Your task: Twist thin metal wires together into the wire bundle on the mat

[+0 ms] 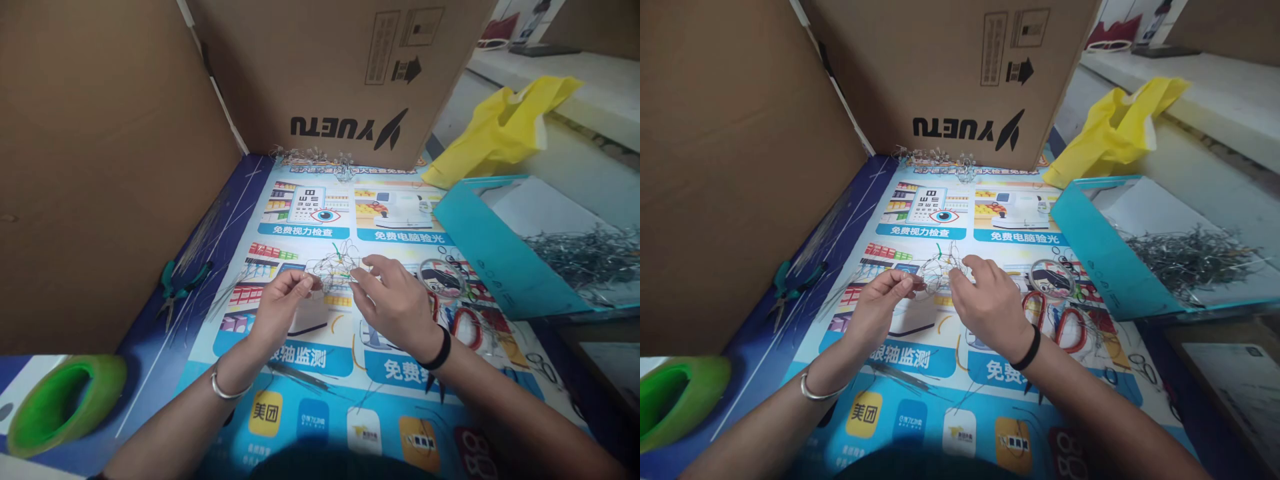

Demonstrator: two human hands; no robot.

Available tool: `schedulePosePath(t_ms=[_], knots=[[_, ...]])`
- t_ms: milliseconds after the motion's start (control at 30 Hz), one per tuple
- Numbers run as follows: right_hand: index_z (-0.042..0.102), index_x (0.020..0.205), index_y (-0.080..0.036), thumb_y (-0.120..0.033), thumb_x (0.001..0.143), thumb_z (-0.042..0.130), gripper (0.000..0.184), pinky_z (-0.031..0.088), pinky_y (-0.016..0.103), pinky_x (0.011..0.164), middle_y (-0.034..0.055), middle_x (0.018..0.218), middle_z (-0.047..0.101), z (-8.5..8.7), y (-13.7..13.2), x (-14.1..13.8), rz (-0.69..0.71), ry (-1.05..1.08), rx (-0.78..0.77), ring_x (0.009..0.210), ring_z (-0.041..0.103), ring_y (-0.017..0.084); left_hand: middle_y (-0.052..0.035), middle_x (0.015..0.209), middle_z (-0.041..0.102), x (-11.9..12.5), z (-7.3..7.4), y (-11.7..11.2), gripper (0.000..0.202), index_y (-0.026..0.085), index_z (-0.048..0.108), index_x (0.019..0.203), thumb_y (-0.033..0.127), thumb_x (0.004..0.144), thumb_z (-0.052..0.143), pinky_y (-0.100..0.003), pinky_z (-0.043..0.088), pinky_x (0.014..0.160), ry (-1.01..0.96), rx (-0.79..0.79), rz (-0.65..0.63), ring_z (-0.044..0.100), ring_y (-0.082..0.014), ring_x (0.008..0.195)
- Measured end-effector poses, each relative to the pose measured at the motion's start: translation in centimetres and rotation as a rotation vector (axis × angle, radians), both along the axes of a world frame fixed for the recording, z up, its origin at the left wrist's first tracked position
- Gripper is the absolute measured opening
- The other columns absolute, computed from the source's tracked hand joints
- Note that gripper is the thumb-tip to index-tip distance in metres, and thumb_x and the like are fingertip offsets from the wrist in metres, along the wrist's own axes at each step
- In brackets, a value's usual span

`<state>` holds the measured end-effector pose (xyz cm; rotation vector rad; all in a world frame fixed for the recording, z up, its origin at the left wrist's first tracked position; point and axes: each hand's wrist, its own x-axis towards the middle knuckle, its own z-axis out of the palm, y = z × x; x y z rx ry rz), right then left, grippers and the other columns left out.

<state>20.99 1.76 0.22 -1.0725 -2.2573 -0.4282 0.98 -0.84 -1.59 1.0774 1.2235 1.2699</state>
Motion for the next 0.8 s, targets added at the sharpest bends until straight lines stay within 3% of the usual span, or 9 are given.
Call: schedulePosePath(t_ms=[267, 533, 800], knots=[[0.059, 0.086, -0.016, -0.012, 0.08, 0.058, 0.007, 0.051, 0.034, 0.072, 0.0135, 0.104, 0.064, -0.8, 0.3, 0.1, 0.036, 0.113, 0.047, 0.084, 0.061, 0.021, -0.0024, 0.083, 0.066, 0.1, 0.0, 0.0, 0.012, 0.017, 0.062, 0.081, 0.028, 0.085, 0.059, -0.024, 0.044, 0.071, -0.03, -0.004, -0.016, 0.057, -0.0115, 0.075], [0.054, 0.081, -0.017, -0.015, 0.079, 0.058, 0.005, 0.051, 0.039, 0.082, 0.0138, 0.1, 0.059, -3.2, 0.0, -0.3, 0.162, 0.405, -0.214, 0.099, 0.058, 0.025, -0.0013, 0.08, 0.063, -0.3, -1.3, 0.6, 0.013, 0.018, 0.06, 0.081, 0.03, 0.085, 0.058, -0.024, 0.044, 0.073, -0.023, -0.007, 0.003, 0.056, -0.012, 0.074], [0.061, 0.083, -0.021, -0.018, 0.08, 0.061, 0.004, 0.046, 0.042, 0.078, 0.0105, 0.11, 0.056, -3.3, 0.2, -0.1, 0.12, 0.399, -0.208, 0.092, 0.056, 0.023, -0.0021, 0.083, 0.061, -0.8, -1.7, 0.7, 0.011, 0.019, 0.065, 0.082, 0.029, 0.081, 0.064, -0.028, 0.044, 0.077, 0.206, 0.106, 0.095, 0.056, -0.0152, 0.081]])
